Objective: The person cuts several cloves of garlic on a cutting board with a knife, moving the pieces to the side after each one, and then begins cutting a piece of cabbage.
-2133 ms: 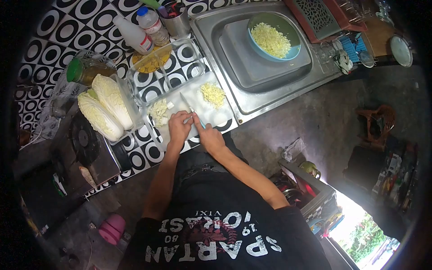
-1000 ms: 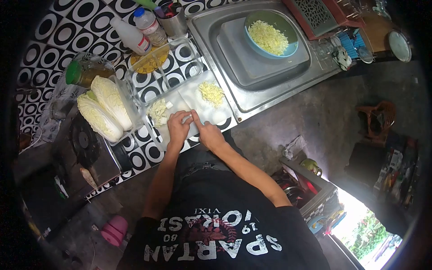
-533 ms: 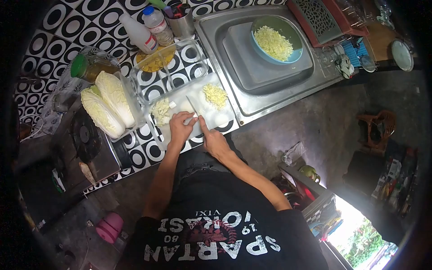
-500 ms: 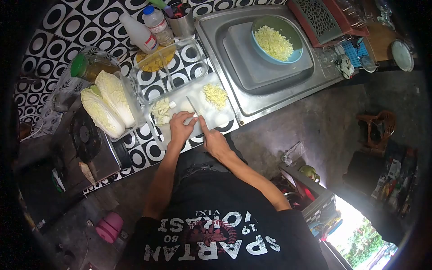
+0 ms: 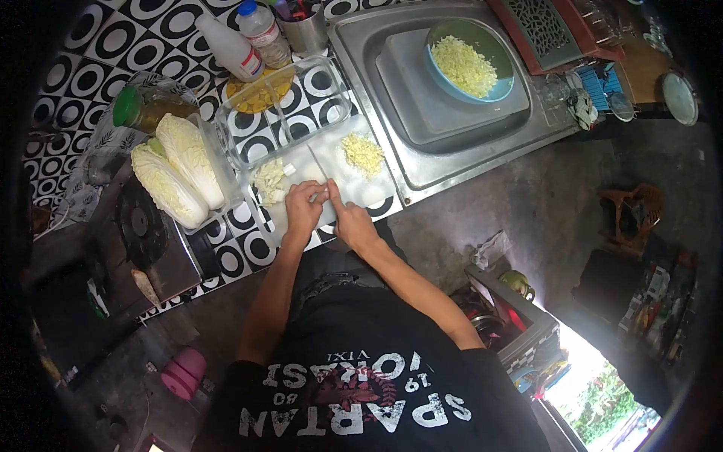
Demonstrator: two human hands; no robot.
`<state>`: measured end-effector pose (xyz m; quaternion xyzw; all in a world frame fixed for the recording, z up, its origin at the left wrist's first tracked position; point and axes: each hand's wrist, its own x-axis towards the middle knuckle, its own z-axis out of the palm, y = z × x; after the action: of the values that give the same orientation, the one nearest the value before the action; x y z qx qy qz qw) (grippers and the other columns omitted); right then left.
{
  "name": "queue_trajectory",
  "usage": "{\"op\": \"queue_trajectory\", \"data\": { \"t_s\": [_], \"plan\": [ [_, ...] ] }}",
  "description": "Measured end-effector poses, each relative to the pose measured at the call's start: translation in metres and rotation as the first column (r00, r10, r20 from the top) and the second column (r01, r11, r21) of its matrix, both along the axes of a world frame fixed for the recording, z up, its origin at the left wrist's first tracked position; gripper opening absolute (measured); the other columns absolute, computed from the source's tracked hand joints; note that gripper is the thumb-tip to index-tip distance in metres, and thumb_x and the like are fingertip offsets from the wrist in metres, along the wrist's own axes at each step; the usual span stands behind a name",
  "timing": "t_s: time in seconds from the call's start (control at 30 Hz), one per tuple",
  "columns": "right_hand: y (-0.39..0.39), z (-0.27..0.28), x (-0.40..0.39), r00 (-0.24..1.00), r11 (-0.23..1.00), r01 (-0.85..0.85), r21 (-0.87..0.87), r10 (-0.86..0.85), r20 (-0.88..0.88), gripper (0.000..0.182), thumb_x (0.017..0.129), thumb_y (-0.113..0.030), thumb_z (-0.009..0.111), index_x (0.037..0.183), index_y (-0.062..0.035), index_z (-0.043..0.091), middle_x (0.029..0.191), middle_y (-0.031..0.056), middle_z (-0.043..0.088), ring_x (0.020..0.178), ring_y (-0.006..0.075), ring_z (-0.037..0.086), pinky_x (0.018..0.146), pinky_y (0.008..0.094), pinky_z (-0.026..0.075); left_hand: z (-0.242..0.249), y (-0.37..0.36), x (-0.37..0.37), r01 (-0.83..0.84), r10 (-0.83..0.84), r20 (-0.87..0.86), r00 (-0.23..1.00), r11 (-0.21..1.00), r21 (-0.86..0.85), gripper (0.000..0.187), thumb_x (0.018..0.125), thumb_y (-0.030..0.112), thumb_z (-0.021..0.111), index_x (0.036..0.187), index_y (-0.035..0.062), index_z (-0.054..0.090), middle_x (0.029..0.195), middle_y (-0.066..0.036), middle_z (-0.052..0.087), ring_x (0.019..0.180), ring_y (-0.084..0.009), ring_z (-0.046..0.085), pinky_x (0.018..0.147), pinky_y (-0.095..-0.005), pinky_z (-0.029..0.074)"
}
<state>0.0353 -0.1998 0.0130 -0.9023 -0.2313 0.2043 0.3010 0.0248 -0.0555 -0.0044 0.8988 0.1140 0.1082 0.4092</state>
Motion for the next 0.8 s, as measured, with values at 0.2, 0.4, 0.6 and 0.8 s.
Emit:
{"op": "queue_trajectory", "data": {
  "t_s": [0.2,0.4,0.6,0.8],
  "plan": [
    [-0.011,0.025,-0.002,0.997,0.986,-0.068,-0.153,0.063,-0.043,0.090,0.071,-0.001,0.058,0.146,-0.0197,0.013,0.080,0.0249,0.058,0.065,0.0440,0.060,0.063,0.0485,0.051,0.012,-0.003,0.002,-0.082,0.064,-0.144,0.988,0.989,-0.126,0.021,0.062,0.015,0.077,0.081,0.0075,0.069,0.085,-0.008,0.065,0.071,-0.0282,0.055,0.067,-0.0383,0.044],
    [-0.018,0.024,0.003,0.999,1.000,0.028,0.002,-0.028,-0.030,0.077,0.074,0.002,0.052,0.144,-0.0120,0.023,0.067,0.0256,0.057,0.066,0.0428,0.061,0.062,0.0503,0.048,-0.001,0.001,-0.002,-0.067,0.068,0.007,0.998,0.994,-0.092,0.023,0.062,0.017,0.079,0.081,0.0070,0.070,0.076,-0.007,0.060,0.067,-0.0233,0.055,0.058,-0.0331,0.044],
    [-0.016,0.032,0.002,0.997,0.974,0.027,0.227,-0.011,-0.072,0.075,0.071,0.007,0.049,0.141,-0.0023,0.024,0.067,0.0274,0.058,0.061,0.0426,0.059,0.061,0.0482,0.046,-0.001,0.001,-0.001,-0.063,0.061,-0.031,0.998,0.996,-0.067,0.023,0.062,0.018,0.079,0.081,0.0071,0.072,0.075,-0.008,0.059,0.067,-0.0235,0.055,0.058,-0.0327,0.043],
    [-0.016,0.027,-0.005,0.991,0.976,0.072,0.208,-0.046,-0.128,0.073,0.075,0.008,0.047,0.142,-0.0051,0.024,0.068,0.0238,0.059,0.061,0.0397,0.060,0.061,0.0420,0.048,0.002,-0.001,-0.003,-0.048,0.048,0.009,0.999,0.998,-0.042,0.022,0.064,0.019,0.078,0.079,0.0047,0.072,0.072,-0.008,0.057,0.070,-0.0254,0.054,0.063,-0.0362,0.041]
  ]
}}
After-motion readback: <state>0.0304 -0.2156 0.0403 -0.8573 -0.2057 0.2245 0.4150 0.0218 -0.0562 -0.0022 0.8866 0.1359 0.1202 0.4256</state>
